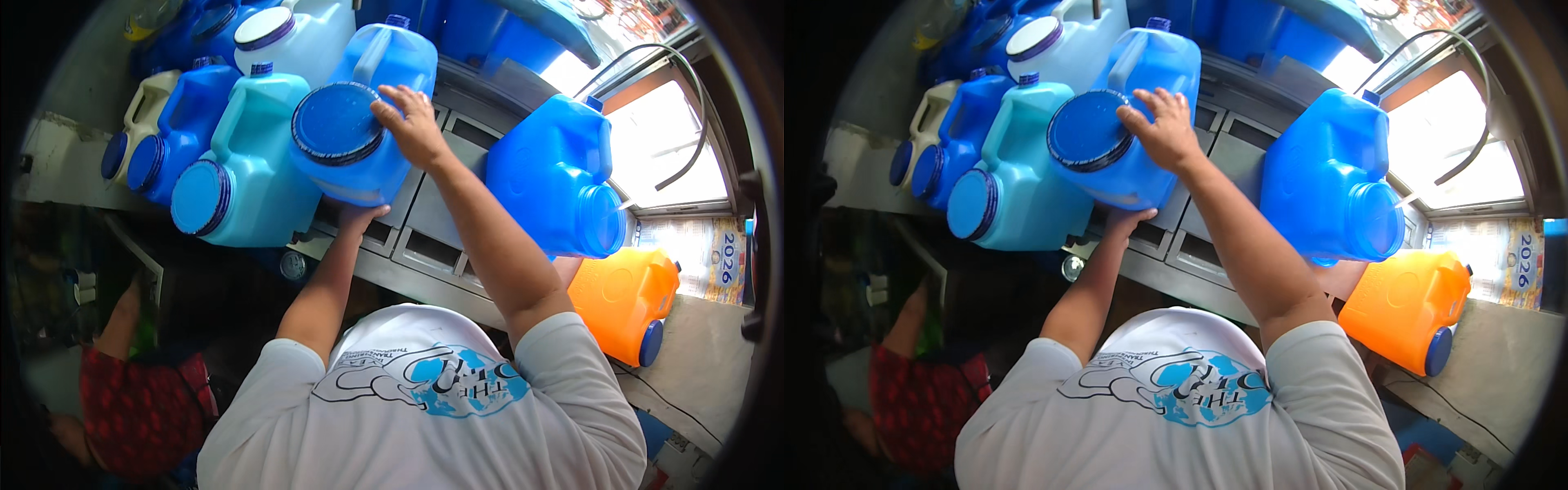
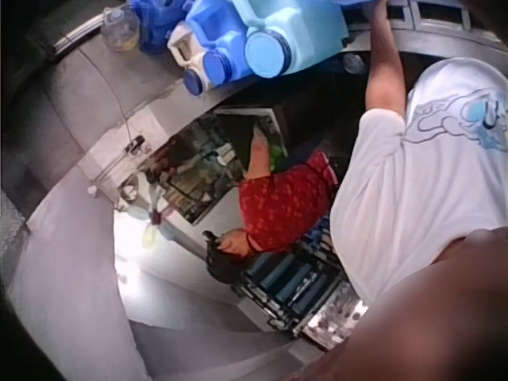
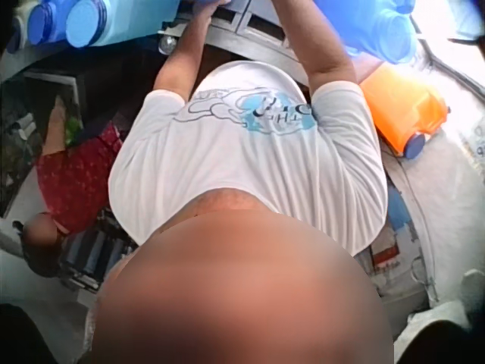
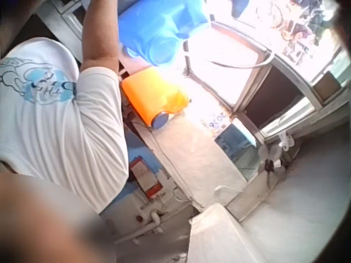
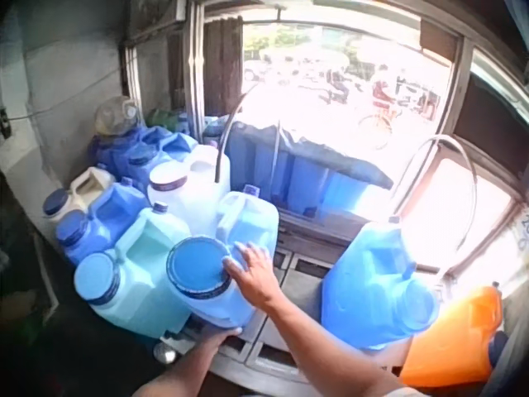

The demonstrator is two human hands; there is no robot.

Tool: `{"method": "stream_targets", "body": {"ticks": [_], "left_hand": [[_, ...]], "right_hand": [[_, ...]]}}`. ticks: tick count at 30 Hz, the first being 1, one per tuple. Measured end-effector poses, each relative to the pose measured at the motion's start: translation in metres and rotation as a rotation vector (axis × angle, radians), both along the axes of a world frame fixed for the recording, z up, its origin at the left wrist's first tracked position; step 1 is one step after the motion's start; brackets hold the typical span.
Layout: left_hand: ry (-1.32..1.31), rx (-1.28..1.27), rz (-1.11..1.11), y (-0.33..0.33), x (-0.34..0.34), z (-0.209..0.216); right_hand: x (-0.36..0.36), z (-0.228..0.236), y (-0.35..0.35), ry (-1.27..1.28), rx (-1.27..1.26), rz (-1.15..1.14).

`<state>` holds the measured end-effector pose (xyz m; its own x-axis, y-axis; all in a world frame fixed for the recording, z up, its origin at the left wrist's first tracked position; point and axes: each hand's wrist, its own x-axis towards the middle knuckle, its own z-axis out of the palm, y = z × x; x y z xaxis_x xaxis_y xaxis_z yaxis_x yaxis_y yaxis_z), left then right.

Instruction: The person enters a water kiosk and fills several plastic water containers from a tap. They handle blue and orange jerrycans and a clear bottle, filling them with water, capping them, and arranging them on the counter.

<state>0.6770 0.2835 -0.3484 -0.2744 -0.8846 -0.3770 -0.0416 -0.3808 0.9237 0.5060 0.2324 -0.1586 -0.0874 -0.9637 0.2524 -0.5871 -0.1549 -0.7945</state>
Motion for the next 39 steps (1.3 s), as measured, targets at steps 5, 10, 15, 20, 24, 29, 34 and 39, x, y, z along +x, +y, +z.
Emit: {"method": "stream_targets", "body": {"ticks": [5, 10, 15, 20, 24, 29, 34, 39], "left_hand": [[-0.125, -0.086, -0.048, -0.032, -0.016, -0.016], [-0.21, 0.07, -0.208, -0.059, -0.02, -0.002], [-0.324, -0.049, 0.007, -0.025, 0.065, -0.024], [-0.373, -0.085, 0.258, 0.044, 0.164, -0.051], [-0.226, -0.277, 0.608, 0.041, 0.161, 0.007], [-0.218, -0.26, 0.62, 0.015, 0.163, 0.026], [-0.201, -0.203, 0.579, 0.01, 0.166, 0.022], [-0.352, -0.04, 0.536, -0.003, 0.184, -0.003]], "right_hand": [[-0.016, 0.002, -0.032, 0.069, -0.019, 0.016], [-0.039, -0.019, -0.064, -0.094, 0.056, 0.047], [-0.032, -0.013, -0.018, -0.135, 0.011, 0.003], [-0.089, -0.151, 0.146, -0.057, 0.55, 0.091], [-0.106, -0.18, 0.33, 0.414, 1.229, 0.201], [-0.133, -0.243, 0.471, 0.258, 1.435, 0.18], [-0.127, -0.243, 0.415, 0.374, 1.364, 0.215], [-0.133, -0.236, 0.305, 0.35, 0.755, 0.097]]}}
